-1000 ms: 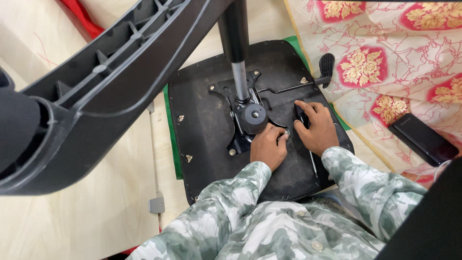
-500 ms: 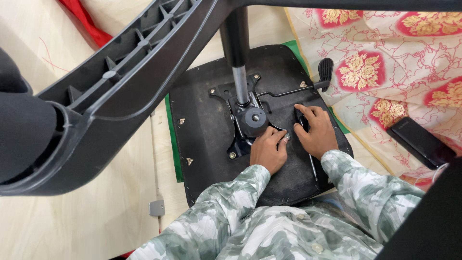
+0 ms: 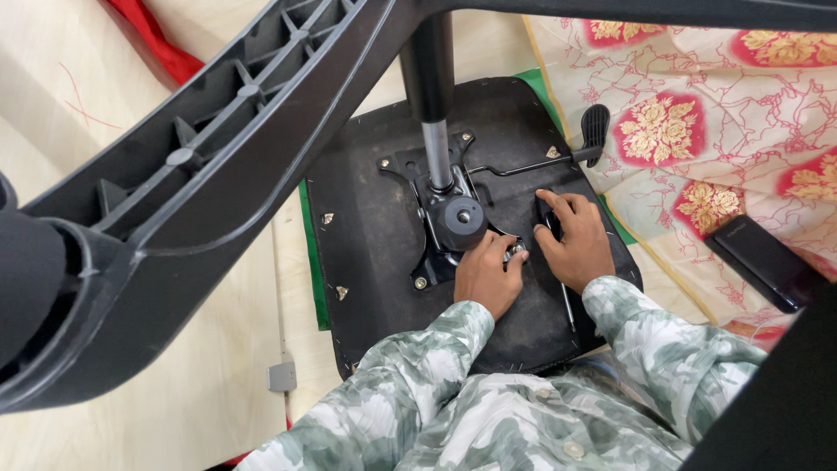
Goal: The person uses a screwdriver to tighten screws on the underside of an overturned office chair. The person holds the chair base steady with one hand while turning the screwdriver with the other to secure the central mounting plate.
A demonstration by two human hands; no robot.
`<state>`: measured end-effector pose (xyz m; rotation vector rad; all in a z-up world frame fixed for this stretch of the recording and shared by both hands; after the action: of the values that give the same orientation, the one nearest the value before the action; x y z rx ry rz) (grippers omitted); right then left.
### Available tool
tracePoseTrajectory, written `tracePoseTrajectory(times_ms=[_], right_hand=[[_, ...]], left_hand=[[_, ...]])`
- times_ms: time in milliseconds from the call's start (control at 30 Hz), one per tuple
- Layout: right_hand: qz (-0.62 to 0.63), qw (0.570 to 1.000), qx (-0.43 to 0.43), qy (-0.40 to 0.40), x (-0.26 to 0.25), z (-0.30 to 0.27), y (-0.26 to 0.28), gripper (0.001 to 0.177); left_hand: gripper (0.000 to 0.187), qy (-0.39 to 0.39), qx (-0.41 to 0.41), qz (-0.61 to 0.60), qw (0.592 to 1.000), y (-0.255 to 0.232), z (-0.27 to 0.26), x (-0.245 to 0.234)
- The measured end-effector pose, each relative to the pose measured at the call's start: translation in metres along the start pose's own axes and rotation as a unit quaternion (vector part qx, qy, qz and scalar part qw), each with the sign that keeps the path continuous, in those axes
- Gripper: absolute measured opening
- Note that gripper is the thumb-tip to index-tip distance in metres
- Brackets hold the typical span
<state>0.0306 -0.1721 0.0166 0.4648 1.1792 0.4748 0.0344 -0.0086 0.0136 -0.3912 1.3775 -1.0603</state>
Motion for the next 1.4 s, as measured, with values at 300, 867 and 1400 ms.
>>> tracePoseTrajectory(times_ms=[300, 867, 1400], right_hand=[[0.001, 1.000, -0.002, 0.001, -0.0003, -0.0003, 0.0012, 0.050], [0.003, 1.000, 0.002, -0.004, -0.0028, 0.0001, 0.0030, 0.049], [0.015, 1.000, 0.014, -0.007, -0.0032, -0.0002, 0.0025, 0.050]], left_hand=[[0.018, 0.003, 0.024, -0.020, 1.000, 0.0038, -0.0005, 0.0000], [0.019, 0.005, 0.036, 0.005, 0.999, 0.0034, 0.0002, 0.0030], [0.017, -0.007, 0.017, 0.034, 0.999, 0.0014, 0.0011, 0.0066]])
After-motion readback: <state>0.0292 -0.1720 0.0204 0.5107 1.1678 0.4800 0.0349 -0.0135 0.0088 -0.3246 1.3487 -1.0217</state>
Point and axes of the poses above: each hand's wrist, its own z-axis towards the middle knuckle, its own x-axis out of the palm, y = z × x, the point moved 4 cm from there along z, towards the middle knuckle, and after that the axes turned 6 degrees about y, right-handed, at the moved point
